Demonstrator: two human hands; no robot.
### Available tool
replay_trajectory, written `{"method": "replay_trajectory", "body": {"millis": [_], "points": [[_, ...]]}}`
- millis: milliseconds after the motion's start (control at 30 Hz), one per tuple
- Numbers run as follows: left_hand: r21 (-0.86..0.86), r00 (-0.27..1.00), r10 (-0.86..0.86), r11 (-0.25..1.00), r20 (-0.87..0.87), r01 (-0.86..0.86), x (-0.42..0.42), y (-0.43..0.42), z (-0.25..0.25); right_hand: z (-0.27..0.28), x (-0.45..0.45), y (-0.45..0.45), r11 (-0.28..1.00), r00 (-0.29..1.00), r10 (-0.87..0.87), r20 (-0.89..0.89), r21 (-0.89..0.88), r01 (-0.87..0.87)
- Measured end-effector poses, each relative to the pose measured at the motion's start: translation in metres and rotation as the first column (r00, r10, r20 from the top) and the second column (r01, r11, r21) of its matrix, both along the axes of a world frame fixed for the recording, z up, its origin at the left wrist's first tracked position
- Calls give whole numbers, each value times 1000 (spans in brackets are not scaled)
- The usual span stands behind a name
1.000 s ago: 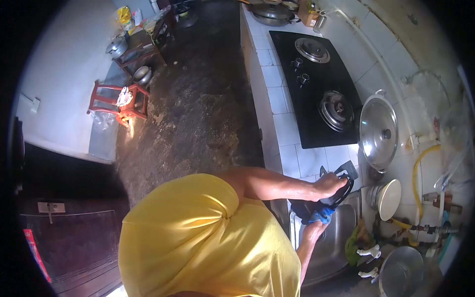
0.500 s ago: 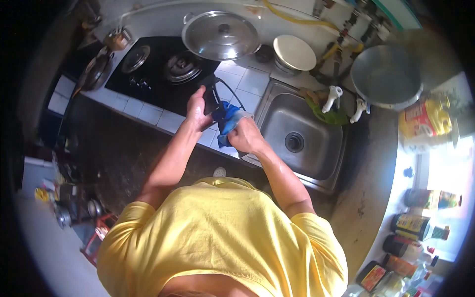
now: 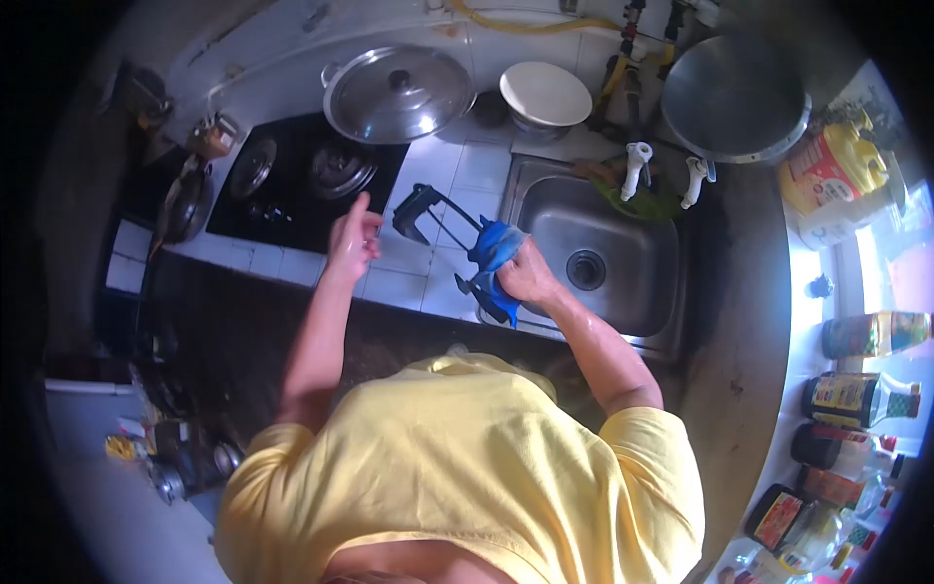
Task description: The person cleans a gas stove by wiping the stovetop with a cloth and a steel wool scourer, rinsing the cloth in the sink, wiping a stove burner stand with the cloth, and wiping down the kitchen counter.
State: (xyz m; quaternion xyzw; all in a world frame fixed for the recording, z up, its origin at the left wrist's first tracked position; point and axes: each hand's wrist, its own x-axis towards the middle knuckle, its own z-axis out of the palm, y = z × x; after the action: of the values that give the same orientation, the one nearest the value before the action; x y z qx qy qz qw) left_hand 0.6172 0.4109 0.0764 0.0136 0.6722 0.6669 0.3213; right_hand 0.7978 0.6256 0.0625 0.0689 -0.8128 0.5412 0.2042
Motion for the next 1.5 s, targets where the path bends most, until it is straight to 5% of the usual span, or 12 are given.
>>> {"method": "replay_trajectory", "body": {"millis": [67,100,200,267,433,567,633,800,867,1300,1433,1500], "points": [[4,728,-8,1000,-686,15,14,8,21,-3,-6,8,998,998,60,15,-20,-60],[-205,154,-206,979,-966,22,35,20,60,2,-9,8,993,993,111,43,-52,-109],[-539,-353,-507,842,-786,-9,64,49,89,25,-18,3,985,973,159,167,36,-167],[-891,-159,-878,433,-451,138,58,67,81,34,-21,2,984,966,146,214,70,-164],[-742,145,-800,595,-582,308,63,60,116,76,-7,25,924,876,382,295,-142,-355],[-607,334,-718,696,-611,384,70,48,127,56,11,60,925,870,199,452,-380,-14],[-465,226,-558,809,-798,359,48,33,110,17,15,94,611,971,237,26,-782,-128],[-286,597,-519,849,-612,445,44,19,125,68,34,73,878,913,408,25,-286,-384],[-270,543,-521,837,-659,475,49,30,118,89,21,38,945,986,168,-2,285,-161],[134,891,-338,911,-303,391,40,-5,95,39,14,37,957,974,208,-92,-185,-222],[176,704,-168,904,-690,389,45,2,112,40,-7,18,967,979,199,-41,-156,-203],[-465,65,-531,789,-845,400,60,12,141,69,-1,3,946,969,247,-30,227,-234]]}}
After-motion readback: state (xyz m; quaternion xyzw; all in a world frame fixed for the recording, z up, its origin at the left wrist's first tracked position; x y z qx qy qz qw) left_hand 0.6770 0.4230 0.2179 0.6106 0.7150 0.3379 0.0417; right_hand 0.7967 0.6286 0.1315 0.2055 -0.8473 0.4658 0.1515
